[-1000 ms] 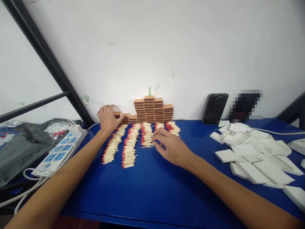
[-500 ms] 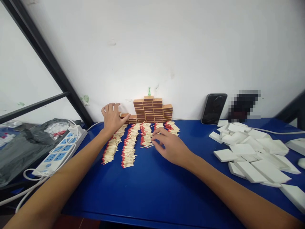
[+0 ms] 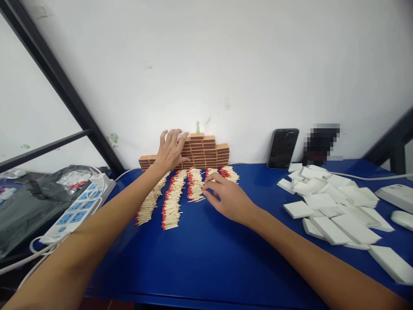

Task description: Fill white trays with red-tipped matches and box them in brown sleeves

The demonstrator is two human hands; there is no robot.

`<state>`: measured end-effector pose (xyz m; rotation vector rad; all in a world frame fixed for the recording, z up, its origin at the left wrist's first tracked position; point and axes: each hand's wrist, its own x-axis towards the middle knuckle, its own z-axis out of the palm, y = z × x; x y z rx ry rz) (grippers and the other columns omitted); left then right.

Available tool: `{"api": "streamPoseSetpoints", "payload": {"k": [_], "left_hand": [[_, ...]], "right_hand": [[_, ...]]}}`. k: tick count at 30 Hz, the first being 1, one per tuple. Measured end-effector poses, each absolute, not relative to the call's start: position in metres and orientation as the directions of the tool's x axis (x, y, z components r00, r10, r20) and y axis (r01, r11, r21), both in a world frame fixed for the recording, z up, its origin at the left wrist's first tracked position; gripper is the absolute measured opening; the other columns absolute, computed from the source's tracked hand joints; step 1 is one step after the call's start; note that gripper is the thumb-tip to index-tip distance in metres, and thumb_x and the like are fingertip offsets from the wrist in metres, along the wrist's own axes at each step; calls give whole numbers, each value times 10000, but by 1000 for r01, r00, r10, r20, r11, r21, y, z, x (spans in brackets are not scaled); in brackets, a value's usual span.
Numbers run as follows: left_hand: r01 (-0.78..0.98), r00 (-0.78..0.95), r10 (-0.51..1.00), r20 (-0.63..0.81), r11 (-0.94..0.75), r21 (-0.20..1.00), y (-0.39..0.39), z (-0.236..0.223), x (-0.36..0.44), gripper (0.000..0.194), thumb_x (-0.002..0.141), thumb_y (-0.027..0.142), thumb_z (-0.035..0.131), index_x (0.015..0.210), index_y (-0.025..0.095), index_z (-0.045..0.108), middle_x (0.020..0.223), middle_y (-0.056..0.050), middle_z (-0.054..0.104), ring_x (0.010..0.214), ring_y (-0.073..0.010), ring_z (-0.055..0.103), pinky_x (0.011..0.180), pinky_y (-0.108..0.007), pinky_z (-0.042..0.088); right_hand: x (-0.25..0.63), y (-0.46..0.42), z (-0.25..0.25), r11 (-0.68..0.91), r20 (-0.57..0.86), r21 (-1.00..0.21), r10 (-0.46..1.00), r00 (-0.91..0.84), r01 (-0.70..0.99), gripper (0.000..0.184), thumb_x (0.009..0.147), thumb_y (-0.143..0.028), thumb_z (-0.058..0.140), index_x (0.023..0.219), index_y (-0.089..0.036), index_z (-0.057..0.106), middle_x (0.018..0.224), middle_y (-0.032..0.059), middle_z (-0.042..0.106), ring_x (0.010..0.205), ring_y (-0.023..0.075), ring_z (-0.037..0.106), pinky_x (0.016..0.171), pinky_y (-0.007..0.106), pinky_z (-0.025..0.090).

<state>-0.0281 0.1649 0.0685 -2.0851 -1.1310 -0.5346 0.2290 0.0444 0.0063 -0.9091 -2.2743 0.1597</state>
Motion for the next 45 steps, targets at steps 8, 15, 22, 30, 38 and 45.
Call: {"api": "streamPoseSetpoints", "payload": {"k": [8, 15, 22, 30, 38, 45], "left_hand": [[835, 549, 566, 615, -395, -382, 163, 78, -28, 853, 879, 409, 785, 1583, 186, 359, 1545, -243, 496, 1440, -428, 445, 1253, -623, 246], [825, 565, 583, 584, -401, -398, 166, 69, -26, 829, 878, 344, 735, 1593, 158, 358, 1496, -238, 531, 1388, -413, 473, 1219, -591, 291], [826, 564, 596, 572, -392, -406, 169, 70, -25, 806, 850, 285, 732, 1565, 139, 391, 1478, -239, 535, 1367, -410, 477, 1201, -586, 307], [822, 569, 597, 565, -397, -409, 167, 70, -23, 848, 839, 280, 731, 1591, 143, 364, 1500, -237, 537, 1401, -415, 464, 1222, -597, 287], [875, 483, 561, 672, -314, -368, 141, 87, -38, 854, 921, 469, 707, 1600, 100, 345, 1479, -259, 564, 1408, -426, 483, 1243, -607, 263], [923, 385, 513, 767, -195, -332, 43, 92, -86, 893, 906, 516, 733, 1619, 143, 348, 1442, -226, 606, 1369, -425, 541, 1207, -585, 355]], "right_hand": [[229, 45, 8, 739, 534, -339, 661, -527, 582, 172, 1054, -194, 562, 1015, -197, 730, 1189, 88, 702, 732, 138, 644, 716, 320, 534], [230, 46, 8, 740, 532, -332, 659, -532, 585, 170, 1048, -182, 567, 1012, -201, 732, 1162, 81, 707, 722, 135, 640, 710, 314, 526], [230, 45, 9, 736, 518, -344, 666, -536, 583, 179, 1058, -185, 553, 1024, -184, 729, 1185, 89, 705, 717, 129, 632, 714, 313, 536], [231, 46, 11, 744, 524, -342, 658, -540, 574, 184, 1053, -168, 546, 1026, -179, 728, 1183, 96, 706, 738, 137, 638, 750, 327, 547], [231, 47, 11, 744, 547, -338, 653, -524, 576, 178, 1057, -179, 550, 1029, -183, 726, 1171, 90, 711, 740, 138, 647, 721, 317, 536], [234, 53, 5, 727, 556, -345, 668, -495, 594, 164, 1050, -184, 557, 997, -200, 712, 1150, 79, 714, 682, 130, 629, 674, 315, 519]]}}
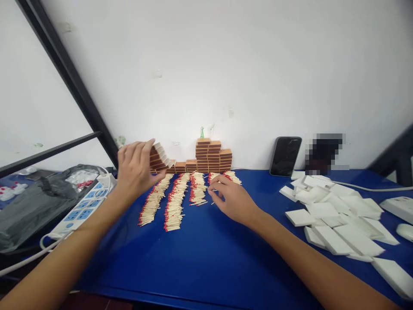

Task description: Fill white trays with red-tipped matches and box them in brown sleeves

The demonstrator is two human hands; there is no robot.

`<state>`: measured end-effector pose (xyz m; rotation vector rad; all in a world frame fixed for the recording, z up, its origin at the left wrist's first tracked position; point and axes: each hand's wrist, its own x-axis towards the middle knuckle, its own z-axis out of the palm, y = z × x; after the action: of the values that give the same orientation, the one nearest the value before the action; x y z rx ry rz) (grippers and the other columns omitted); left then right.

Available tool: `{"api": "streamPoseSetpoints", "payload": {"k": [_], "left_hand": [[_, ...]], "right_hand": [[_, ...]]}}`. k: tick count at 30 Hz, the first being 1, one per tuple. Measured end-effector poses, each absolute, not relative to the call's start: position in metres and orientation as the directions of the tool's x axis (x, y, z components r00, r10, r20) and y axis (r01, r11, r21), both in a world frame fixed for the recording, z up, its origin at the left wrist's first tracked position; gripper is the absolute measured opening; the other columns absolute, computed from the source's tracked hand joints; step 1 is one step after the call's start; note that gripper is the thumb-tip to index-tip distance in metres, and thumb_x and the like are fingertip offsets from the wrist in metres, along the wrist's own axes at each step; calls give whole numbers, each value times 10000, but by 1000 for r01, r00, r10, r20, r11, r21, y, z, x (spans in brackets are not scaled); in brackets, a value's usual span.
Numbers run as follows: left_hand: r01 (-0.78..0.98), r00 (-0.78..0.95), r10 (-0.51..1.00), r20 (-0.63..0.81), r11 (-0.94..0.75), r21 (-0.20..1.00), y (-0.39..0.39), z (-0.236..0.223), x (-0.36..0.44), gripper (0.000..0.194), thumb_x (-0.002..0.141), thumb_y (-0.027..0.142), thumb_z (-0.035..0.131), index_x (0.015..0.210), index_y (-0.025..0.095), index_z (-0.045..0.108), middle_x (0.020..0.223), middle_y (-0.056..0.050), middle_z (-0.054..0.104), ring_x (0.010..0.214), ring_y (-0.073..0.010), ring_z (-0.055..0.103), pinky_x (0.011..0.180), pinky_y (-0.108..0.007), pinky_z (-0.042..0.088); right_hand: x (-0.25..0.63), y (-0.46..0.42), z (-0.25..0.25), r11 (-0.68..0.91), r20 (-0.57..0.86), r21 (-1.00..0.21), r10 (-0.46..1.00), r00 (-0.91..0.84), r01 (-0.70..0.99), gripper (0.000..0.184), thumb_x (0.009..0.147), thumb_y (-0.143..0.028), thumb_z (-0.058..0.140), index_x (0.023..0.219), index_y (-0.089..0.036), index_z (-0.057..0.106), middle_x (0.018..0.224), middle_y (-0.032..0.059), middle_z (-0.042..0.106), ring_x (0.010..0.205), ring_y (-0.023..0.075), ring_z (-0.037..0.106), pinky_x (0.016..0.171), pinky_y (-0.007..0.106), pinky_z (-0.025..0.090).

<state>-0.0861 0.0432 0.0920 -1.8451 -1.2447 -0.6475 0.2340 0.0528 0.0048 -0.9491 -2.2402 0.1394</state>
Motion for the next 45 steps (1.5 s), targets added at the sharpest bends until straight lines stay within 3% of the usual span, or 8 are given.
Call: {"api": "streamPoseSetpoints", "payload": {"k": [3, 7, 10, 16, 20, 31, 38, 45], "left_hand": [[937, 345, 644, 683, -192, -292, 13, 95, -126, 905, 856, 551, 760, 1589, 153, 410, 1413, -225, 630, 1350, -447, 558, 1163, -585, 411], [950, 277, 896, 348, -201, -239, 5, 112, -180, 829, 762, 610, 798, 1430, 183, 555, 1291, -163, 708, 1190, -398, 644, 1061, -542, 506], [966, 208, 941, 266, -156, -205, 11, 121, -202, 865, 729, 712, 789, 1375, 167, 606, 1171, -154, 733, 1059, -374, 689, 941, -498, 557], [982, 190, 979, 72, -189, -24, 34, 104, -209, 989, 597, 734, 828, 1382, 162, 642, 1239, -154, 739, 1119, -368, 707, 956, -422, 550], [982, 166, 982, 90, -173, 82, 47, 104, -210, 939, 585, 651, 846, 1362, 162, 648, 1233, -127, 752, 1065, -335, 730, 933, -413, 576], [822, 111, 879, 463, -343, 455, 12, 103, -170, 903, 622, 570, 923, 1396, 245, 590, 1404, -95, 670, 1265, -330, 668, 1162, -501, 533], [931, 200, 837, 509, -325, 168, 15, 89, -175, 744, 765, 460, 771, 1436, 225, 553, 1317, -84, 699, 1117, -277, 691, 1062, -439, 561], [950, 265, 882, 390, -308, 49, 21, 98, -184, 743, 750, 428, 710, 1445, 241, 525, 1355, -94, 677, 1195, -331, 659, 1056, -449, 544]], "right_hand": [[234, 55, 2, 733, 564, -343, 661, -496, 587, 173, 1049, -190, 548, 992, -205, 711, 1124, 78, 713, 666, 133, 621, 688, 323, 529], [235, 56, -1, 740, 545, -347, 659, -518, 577, 173, 1045, -200, 548, 995, -203, 714, 1120, 83, 710, 692, 145, 632, 727, 335, 542], [235, 58, -4, 734, 530, -355, 669, -522, 579, 170, 1045, -219, 551, 1003, -204, 715, 1114, 84, 708, 691, 150, 632, 735, 342, 541], [237, 61, -5, 729, 522, -353, 674, -523, 587, 188, 1041, -235, 544, 982, -201, 719, 1097, 83, 708, 665, 149, 610, 733, 356, 540], [239, 61, -4, 729, 526, -353, 673, -520, 586, 191, 1041, -241, 544, 970, -205, 717, 1088, 85, 712, 650, 146, 606, 724, 359, 539], [242, 64, -6, 731, 523, -359, 673, -523, 581, 148, 1021, -198, 569, 971, -207, 708, 1082, 71, 695, 688, 146, 603, 730, 333, 516], [241, 62, -5, 734, 516, -362, 671, -532, 575, 155, 1017, -185, 569, 954, -209, 709, 1086, 71, 699, 713, 151, 610, 750, 330, 518], [242, 61, -3, 722, 489, -360, 685, -539, 590, 171, 1017, -191, 553, 956, -217, 710, 1095, 83, 709, 725, 163, 620, 750, 334, 525]]}}
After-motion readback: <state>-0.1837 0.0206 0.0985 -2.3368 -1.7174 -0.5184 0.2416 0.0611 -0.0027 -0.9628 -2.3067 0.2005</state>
